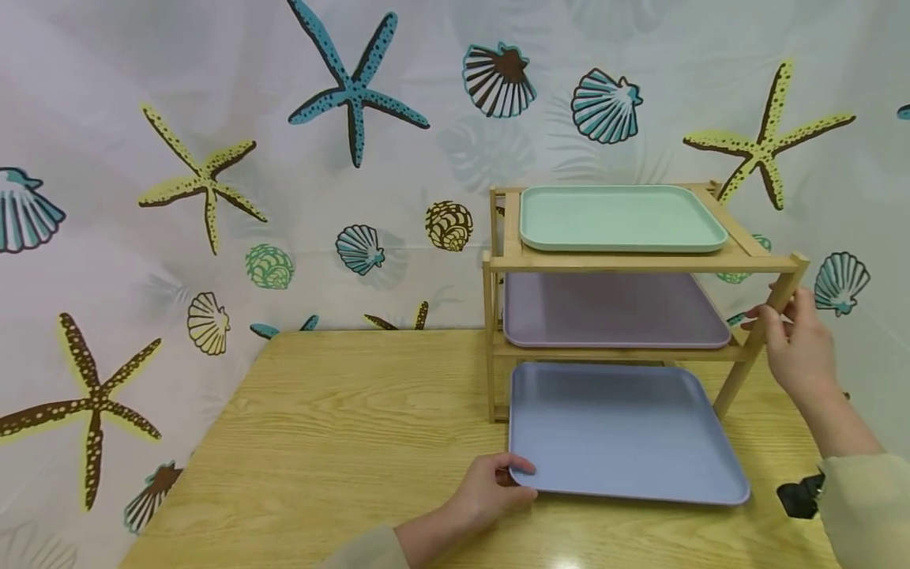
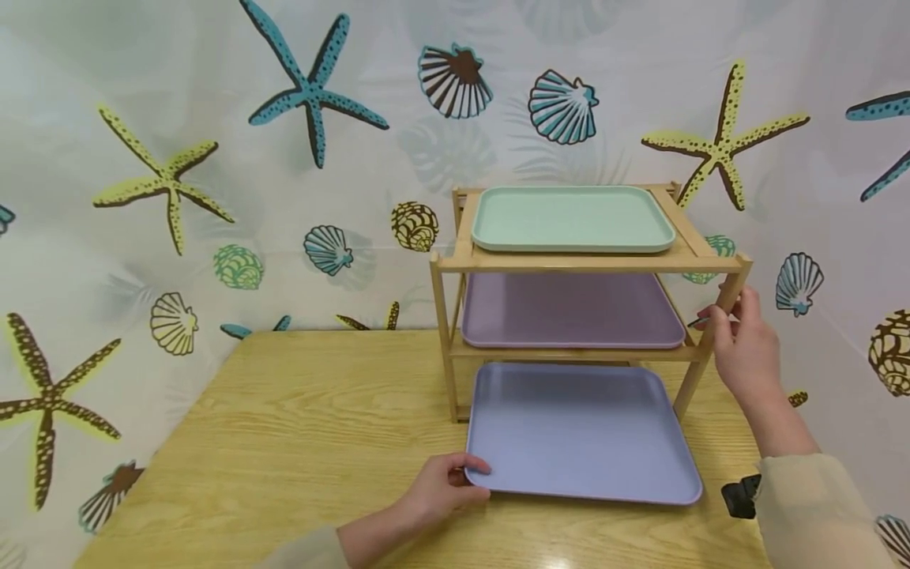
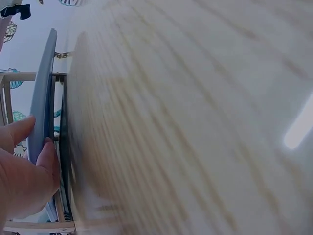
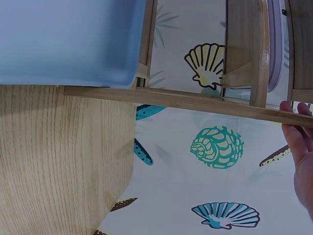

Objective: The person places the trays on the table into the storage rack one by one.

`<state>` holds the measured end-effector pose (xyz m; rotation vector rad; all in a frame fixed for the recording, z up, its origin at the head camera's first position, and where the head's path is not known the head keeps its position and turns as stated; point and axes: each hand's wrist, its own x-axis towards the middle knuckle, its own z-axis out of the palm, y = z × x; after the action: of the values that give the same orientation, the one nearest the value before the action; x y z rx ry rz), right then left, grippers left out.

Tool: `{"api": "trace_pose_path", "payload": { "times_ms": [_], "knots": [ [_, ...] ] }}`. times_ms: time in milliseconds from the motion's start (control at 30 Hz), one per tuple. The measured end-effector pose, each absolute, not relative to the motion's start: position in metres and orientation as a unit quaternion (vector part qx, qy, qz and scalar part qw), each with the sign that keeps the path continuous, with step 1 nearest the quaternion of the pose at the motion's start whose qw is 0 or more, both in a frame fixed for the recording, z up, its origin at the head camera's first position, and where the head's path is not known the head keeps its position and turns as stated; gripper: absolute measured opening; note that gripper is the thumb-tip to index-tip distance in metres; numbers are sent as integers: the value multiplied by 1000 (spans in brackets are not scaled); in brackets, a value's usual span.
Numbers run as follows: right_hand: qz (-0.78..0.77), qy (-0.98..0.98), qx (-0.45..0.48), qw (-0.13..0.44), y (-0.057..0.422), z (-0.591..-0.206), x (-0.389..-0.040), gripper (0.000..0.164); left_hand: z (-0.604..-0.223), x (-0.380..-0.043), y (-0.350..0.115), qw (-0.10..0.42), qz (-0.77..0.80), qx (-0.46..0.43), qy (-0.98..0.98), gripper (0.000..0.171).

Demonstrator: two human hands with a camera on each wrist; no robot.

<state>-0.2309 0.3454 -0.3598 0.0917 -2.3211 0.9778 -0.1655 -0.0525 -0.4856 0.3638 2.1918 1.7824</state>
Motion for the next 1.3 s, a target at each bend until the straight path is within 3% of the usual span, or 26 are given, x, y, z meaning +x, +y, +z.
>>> {"api": "trace_pose_path", "payload": {
  "times_ms": [500, 1100, 1300],
  "knots": [
    [365, -871, 51, 325, 346, -360, -232, 33, -486, -177, -45, 119, 590, 104, 792, 18],
    [368, -870, 47, 323, 348, -362, -234, 34, -493, -204, -32, 21, 565, 103, 819, 4],
    [366, -873, 42, 320, 346, -361, -232, 34, -493, -212, -24, 18, 614, 81, 785, 4]
  ]
}}
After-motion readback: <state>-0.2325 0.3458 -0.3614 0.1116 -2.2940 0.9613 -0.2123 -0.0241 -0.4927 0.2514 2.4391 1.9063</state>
